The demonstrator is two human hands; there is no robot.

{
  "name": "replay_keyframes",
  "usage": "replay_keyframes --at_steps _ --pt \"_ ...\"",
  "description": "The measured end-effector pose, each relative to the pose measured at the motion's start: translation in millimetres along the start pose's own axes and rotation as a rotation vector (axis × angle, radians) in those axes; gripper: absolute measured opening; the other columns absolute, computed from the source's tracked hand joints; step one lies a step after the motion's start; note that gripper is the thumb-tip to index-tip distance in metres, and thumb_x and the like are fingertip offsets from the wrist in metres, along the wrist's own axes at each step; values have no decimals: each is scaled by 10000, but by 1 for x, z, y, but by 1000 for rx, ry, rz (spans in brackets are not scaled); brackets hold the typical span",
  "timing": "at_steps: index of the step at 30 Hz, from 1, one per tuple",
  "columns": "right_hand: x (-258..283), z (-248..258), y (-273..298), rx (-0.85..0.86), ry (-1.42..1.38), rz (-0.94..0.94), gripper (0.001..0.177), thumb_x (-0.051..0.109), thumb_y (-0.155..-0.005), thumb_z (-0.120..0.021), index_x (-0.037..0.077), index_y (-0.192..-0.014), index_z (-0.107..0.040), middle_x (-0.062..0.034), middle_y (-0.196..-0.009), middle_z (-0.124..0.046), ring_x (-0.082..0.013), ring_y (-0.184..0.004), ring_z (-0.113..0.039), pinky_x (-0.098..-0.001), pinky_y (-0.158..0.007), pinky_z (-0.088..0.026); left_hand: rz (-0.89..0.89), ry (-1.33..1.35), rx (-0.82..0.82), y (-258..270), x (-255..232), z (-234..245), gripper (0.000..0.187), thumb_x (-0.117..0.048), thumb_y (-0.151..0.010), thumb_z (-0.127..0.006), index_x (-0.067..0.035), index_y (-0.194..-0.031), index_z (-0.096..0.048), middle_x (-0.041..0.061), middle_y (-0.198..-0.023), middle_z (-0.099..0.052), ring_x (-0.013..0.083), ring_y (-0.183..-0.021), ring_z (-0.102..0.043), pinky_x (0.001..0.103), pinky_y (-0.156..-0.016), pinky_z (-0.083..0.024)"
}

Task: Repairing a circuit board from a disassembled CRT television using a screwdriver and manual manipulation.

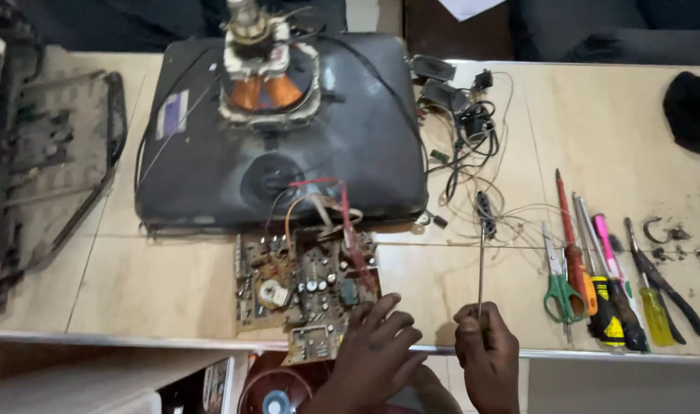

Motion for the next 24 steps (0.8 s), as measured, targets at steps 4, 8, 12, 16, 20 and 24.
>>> replay_keyframes --at_steps 4,8,12,16,20,24 --pt "11 -16 -1 95 29 60 207 136 -933 -613 33 -1113 -629 -77 -936 -614 -161 -814 -553 -292 -679 -454 35 73 -54 -3 -6 35 225 -344 -904 -736 -164 -1035 -703 56 -1207 -686 342 -1366 -520 538 -1010 -326" --pt "23 -34 -16 359 314 201 307 164 -918 -632 90 -1214 -673 -72 -1015 -701 -194 -952 -681 -314 -845 -516 312 512 -127 2 2 60 573 -412 -946 -657 -121 -1423 -530 84 -1360 -610 287 -1354 -525 440 -1091 -362" --pt "40 -62 -1 788 578 595 255 203 -891 -679 171 -1140 -718 -5 -866 -691 -198 -820 -635 -315 -694 -490 463 871 -554 20 3 98 434 -442 -1056 -505 -93 -1244 -682 97 -1059 -716 213 -973 -688 387 -850 -549" --pt "20 -47 -9 820 511 373 421 294 -802 -803 216 -1215 -782 28 -996 -839 -114 -844 -779 -241 -736 -549 654 1140 -732 45 21 65 468 -428 -1036 -499 -2 -1104 -681 129 -927 -730 191 -754 -673 303 -644 -587" --pt "-1 -19 -32 678 294 171 432 293 -732 -783 132 -1132 -820 -55 -1063 -864 -176 -858 -791 -291 -730 -553 1010 1210 -885 75 35 62 492 -369 -1027 -410 -8 -998 -743 195 -1018 -803 280 -852 -731 379 -702 -578" --pt "-16 21 -64 442 -68 205 315 121 -721 -764 -11 -1007 -764 -100 -846 -720 -163 -678 -652 -241 -592 -484 1425 1099 -1063 116 45 73 506 -350 -1112 -317 -30 -994 -691 141 -885 -713 245 -716 -609 366 -656 -490"
Point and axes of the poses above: each hand's wrist, its own y-axis away from the middle knuckle, its own z-axis out of the back of the hand, x = y × z, the point moved 10 cm from there along -y, towards the middle knuckle
